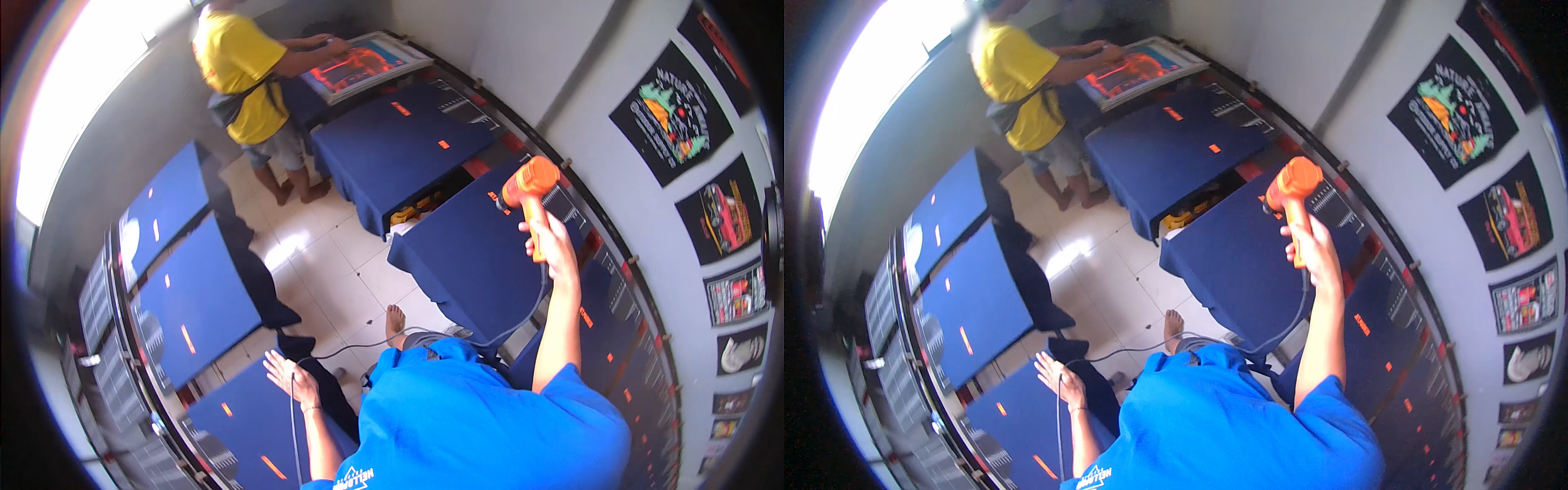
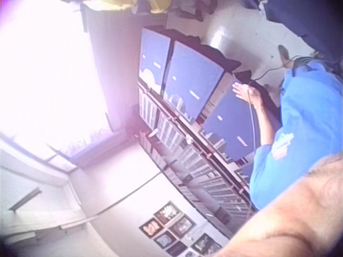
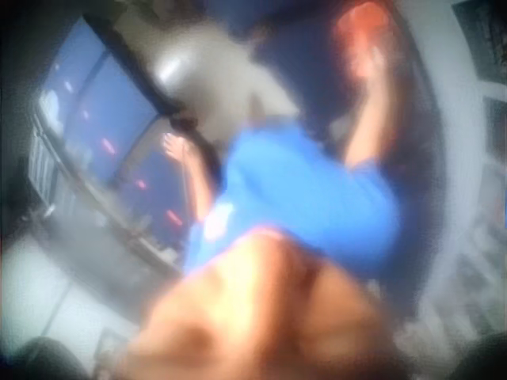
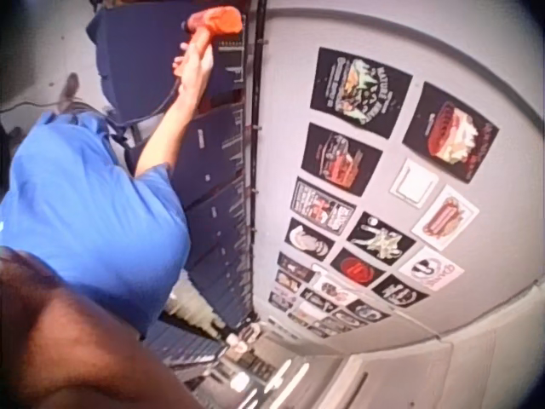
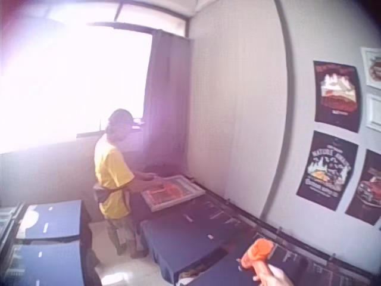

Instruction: The person uses a heat gun to dry ink on several t-shirts mounted on printing stations, moving between them to apply heat and check the surface by hand.

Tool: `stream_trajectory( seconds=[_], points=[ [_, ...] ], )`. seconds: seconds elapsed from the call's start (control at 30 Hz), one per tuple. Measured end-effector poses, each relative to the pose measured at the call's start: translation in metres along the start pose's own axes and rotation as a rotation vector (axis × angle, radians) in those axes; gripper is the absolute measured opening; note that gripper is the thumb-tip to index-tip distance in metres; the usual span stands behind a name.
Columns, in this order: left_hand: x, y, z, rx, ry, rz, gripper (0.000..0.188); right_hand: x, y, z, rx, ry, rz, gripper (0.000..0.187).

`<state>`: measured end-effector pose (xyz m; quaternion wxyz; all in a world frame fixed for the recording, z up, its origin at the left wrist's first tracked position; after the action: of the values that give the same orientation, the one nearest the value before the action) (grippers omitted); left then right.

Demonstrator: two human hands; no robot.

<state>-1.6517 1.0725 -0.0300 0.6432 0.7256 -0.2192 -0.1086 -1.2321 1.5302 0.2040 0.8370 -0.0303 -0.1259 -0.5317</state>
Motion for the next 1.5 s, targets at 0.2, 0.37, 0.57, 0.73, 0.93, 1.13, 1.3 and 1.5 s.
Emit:
stream_trajectory(
  seconds=[0.2, 0.37, 0.57, 0.73, 0.93, 1.13, 1.3, 1.5],
  points=[
    [-0.058, 0.001, -0.012, -0.097, -0.16, -0.169, 0.041, -0.076, 0.041, 0.004, 0.013, -0.1, -0.066, 0.037],
    [-0.081, 0.005, -0.013, 0.298, 0.038, -0.028, 0.042, -0.111, 0.053, -0.015, -0.028, -0.158, -0.08, 0.035],
    [-0.088, 0.003, -0.011, 0.228, 0.02, -0.168, 0.041, -0.117, 0.045, -0.022, -0.093, -0.166, -0.083, 0.024],
    [-0.095, -0.015, 0.003, -0.002, 0.121, -0.052, 0.043, -0.117, 0.039, -0.036, -0.098, -0.192, -0.109, 0.034],
    [-0.104, -0.019, 0.004, -0.166, 0.05, -0.084, 0.043, -0.12, 0.041, -0.043, -0.112, -0.193, -0.135, 0.036],
    [-0.095, -0.005, -0.015, 0.057, 0.242, -0.038, 0.047, -0.122, 0.032, -0.039, -0.16, -0.193, -0.181, 0.037],
    [-0.1, -0.012, -0.003, 0.069, 0.289, -0.022, 0.049, -0.124, 0.036, -0.045, -0.197, -0.212, -0.209, 0.04],
    [-0.099, -0.022, 0.015, -0.019, 0.216, -0.039, 0.048, -0.126, 0.031, -0.044, -0.161, -0.192, -0.179, 0.042]
  ],
)
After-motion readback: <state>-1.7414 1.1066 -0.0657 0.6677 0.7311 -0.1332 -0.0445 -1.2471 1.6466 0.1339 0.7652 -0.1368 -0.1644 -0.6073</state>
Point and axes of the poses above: each hand's wrist, its own x-axis away from the middle knuckle, its own y-axis out of the back of the hand, z = x × y, the point moved 6 cm from there along -x, towards the middle knuckle, and after that the axes turned 11 degrees about z, right-handed, at the moved point
